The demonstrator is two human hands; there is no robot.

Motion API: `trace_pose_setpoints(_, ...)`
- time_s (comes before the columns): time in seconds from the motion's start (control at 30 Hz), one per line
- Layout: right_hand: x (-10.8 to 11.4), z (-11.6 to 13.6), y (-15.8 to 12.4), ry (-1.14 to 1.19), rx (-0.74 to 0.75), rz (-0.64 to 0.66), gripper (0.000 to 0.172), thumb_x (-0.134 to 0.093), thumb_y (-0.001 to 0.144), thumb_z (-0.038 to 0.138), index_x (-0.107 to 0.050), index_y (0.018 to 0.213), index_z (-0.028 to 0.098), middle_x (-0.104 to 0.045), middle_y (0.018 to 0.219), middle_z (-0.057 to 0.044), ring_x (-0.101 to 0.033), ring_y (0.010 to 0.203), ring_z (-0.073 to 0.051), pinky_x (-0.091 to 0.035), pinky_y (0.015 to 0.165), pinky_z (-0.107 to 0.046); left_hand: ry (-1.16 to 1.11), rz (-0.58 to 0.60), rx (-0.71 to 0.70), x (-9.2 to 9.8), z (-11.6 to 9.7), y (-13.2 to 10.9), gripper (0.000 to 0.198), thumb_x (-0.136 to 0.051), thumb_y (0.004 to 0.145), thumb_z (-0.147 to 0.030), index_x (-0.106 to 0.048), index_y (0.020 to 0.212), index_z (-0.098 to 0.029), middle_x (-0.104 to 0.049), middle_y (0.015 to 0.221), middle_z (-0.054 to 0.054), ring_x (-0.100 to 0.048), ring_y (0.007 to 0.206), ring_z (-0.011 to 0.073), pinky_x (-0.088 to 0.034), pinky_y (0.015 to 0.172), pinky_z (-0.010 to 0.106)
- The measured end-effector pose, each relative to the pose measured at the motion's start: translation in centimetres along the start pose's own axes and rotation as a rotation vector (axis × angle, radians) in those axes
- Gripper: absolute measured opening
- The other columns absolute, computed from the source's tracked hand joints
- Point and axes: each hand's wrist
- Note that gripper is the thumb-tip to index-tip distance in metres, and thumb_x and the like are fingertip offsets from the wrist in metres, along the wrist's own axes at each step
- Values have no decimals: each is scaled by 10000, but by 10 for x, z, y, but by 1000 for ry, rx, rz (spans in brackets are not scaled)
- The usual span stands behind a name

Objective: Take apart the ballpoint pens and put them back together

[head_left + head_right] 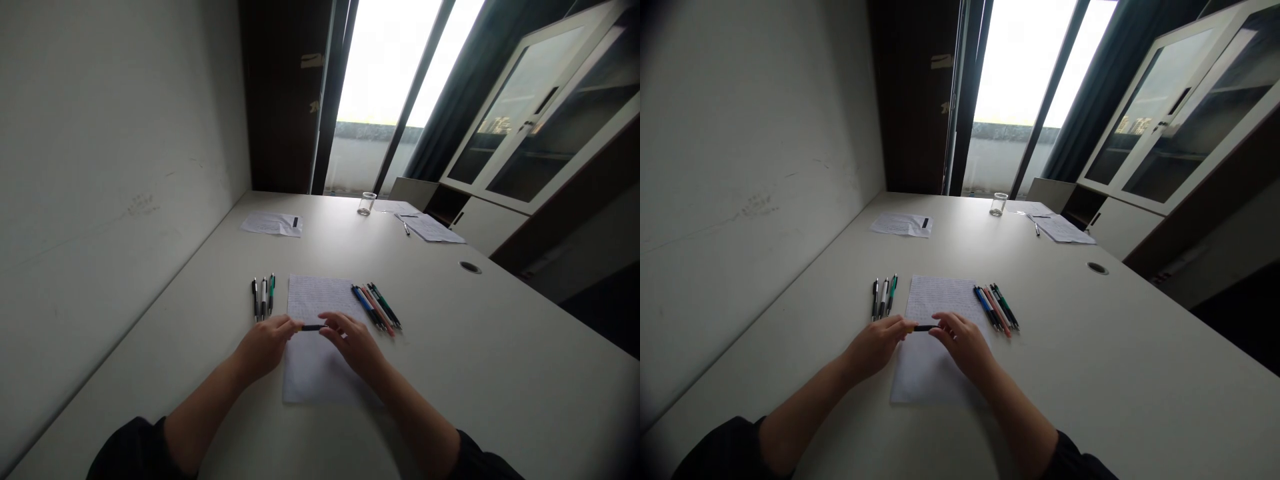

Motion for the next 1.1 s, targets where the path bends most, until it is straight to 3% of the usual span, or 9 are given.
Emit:
trace_pose_setpoints(0.07,-1,-1,0,44,7,-34,318,-650,882,387,-617,1153,225,-687,880,-40,-653,738,-165,-546,687,-280,1,1,10,1,0,0,407,-421,865,10,-556,1170,-222,-631,930,26,-576,741,131,-469,670,229)
trace_pose_setpoints(0.23,0,4,2,-16,42,-37,142,-606,918,331,-688,898,217,-702,796,-38,-651,725,-172,-515,683,-279,12,-3,-8,2,-1,0,377,-418,880,-7,-565,1158,-216,-635,928,33,-583,756,135,-474,681,235)
trace_pose_setpoints(0.37,4,5,2,-65,15,46,302,-497,979,343,-676,778,206,-675,683,-20,-616,617,-148,-479,624,-260,24,12,-8,2,-2,0,361,-426,898,-23,-565,1166,-221,-645,951,36,-590,767,139,-477,678,239)
trace_pose_setpoints(0.47,2,2,1,-52,15,7,212,-552,948,377,-678,971,208,-691,799,-38,-633,683,-161,-494,649,-267,28,12,8,2,-2,0,346,-425,908,-31,-565,1165,-216,-648,958,39,-587,757,140,-478,671,240)
trace_pose_setpoints(0.53,1,0,0,-26,26,-30,247,-623,904,385,-649,1078,212,-690,857,-45,-636,712,-166,-505,666,-272,26,7,11,3,-1,0,343,-420,913,-32,-566,1167,-211,-649,959,41,-588,754,139,-479,671,240)
trace_pose_setpoints(0.67,0,1,1,-56,41,-4,151,-585,934,335,-676,905,216,-689,819,-36,-632,740,-172,-484,691,-280,34,4,-15,4,-1,0,334,-417,922,-40,-577,1161,-210,-654,955,43,-596,766,138,-486,685,242)
trace_pose_setpoints(0.77,2,2,2,-92,20,50,301,-502,978,327,-656,751,203,-664,712,-22,-610,668,-158,-460,656,-274,57,7,-21,4,-1,0,345,-432,912,-34,-581,1167,-213,-664,960,43,-604,774,143,-490,680,245)
trace_pose_setpoints(0.97,1,0,1,-32,-1,16,193,-628,906,354,-650,1028,206,-674,863,-34,-614,705,-156,-472,660,-259,89,-4,-14,2,0,0,342,-462,915,-53,-578,1185,-227,-680,1022,46,-633,840,164,-510,713,270)
trace_pose_setpoints(1.1,-2,0,1,-44,46,8,116,-601,927,306,-655,916,204,-674,842,-32,-614,747,-161,-451,688,-259,89,-15,-29,1,1,0,342,-466,915,-50,-577,1183,-232,-685,1053,43,-639,896,172,-519,750,284)
Point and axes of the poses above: each hand's wrist, its own y-axis towards the middle knuckle, its own x-axis out of the back of the hand, z = x × y
